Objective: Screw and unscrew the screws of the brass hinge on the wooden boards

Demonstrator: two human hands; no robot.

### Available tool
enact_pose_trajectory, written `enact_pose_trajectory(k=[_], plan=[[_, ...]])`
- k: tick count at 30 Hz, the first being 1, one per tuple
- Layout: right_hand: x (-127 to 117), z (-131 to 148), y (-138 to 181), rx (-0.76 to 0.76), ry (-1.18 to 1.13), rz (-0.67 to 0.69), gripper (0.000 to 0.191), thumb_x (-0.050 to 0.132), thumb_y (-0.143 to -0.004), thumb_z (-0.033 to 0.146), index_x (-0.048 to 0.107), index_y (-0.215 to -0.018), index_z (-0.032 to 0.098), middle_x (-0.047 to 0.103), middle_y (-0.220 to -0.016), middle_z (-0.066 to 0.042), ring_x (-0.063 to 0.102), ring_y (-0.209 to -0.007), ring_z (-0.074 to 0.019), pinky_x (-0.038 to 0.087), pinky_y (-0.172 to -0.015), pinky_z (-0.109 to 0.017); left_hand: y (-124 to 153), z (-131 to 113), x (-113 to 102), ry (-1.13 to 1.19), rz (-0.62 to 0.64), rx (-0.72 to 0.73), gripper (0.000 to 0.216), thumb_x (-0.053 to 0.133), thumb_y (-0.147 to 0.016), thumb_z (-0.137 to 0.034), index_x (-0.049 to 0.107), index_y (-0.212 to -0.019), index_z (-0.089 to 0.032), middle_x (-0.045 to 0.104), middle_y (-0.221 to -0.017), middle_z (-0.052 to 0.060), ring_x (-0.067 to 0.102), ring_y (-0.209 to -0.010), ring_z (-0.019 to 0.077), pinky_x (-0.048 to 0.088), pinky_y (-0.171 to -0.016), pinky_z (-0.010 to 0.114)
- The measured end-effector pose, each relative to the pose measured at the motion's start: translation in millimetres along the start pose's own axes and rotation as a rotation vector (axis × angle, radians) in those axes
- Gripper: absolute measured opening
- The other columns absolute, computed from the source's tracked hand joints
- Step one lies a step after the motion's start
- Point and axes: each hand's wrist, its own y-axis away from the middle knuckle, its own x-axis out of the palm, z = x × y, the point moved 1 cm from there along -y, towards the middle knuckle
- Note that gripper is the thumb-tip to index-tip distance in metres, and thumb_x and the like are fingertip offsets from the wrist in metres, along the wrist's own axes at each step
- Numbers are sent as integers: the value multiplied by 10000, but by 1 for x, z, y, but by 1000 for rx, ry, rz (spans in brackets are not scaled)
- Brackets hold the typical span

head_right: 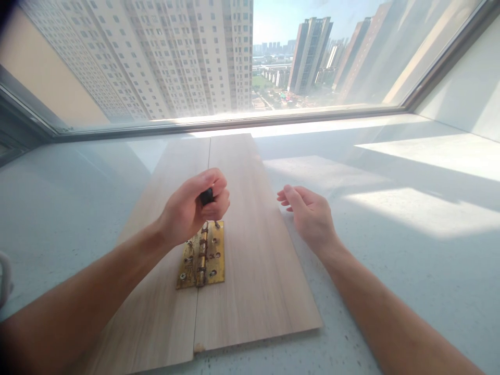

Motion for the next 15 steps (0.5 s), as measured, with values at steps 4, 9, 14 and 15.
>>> enact_pose_trajectory(k=[4,9,14,15], plan=[[1,0,-1,-8,-8,15,381,529,-811,541,685,-759,198,670,-807,-41,601,-748,-164,480,-682,-310,12,-1,1,-119,-101,61,188,515,-836,-273,479,-687,-165,491,-568,-24,444,-562,88,360,-558,227],[1,0,0,-14,26,21,385,529,-808,546,686,-756,199,672,-805,-41,599,-753,-171,484,-697,-320,27,-1,9,-193,-283,123,208,516,-863,-330,628,-890,-157,618,-783,40,569,-754,127,440,-719,258],[1,1,1,2,55,32,382,537,-802,549,691,-753,202,675,-805,-38,597,-756,-174,481,-717,-330,27,8,25,-197,-445,192,394,447,-873,-307,372,-514,-164,350,-516,-23,332,-517,83,289,-502,245],[1,1,2,4,60,31,381,539,-801,548,692,-752,202,675,-803,-38,598,-756,-175,480,-722,-333,25,10,27,-207,-501,224,460,467,-867,-343,289,-482,-165,287,-482,-32,271,-485,75,237,-472,253]])
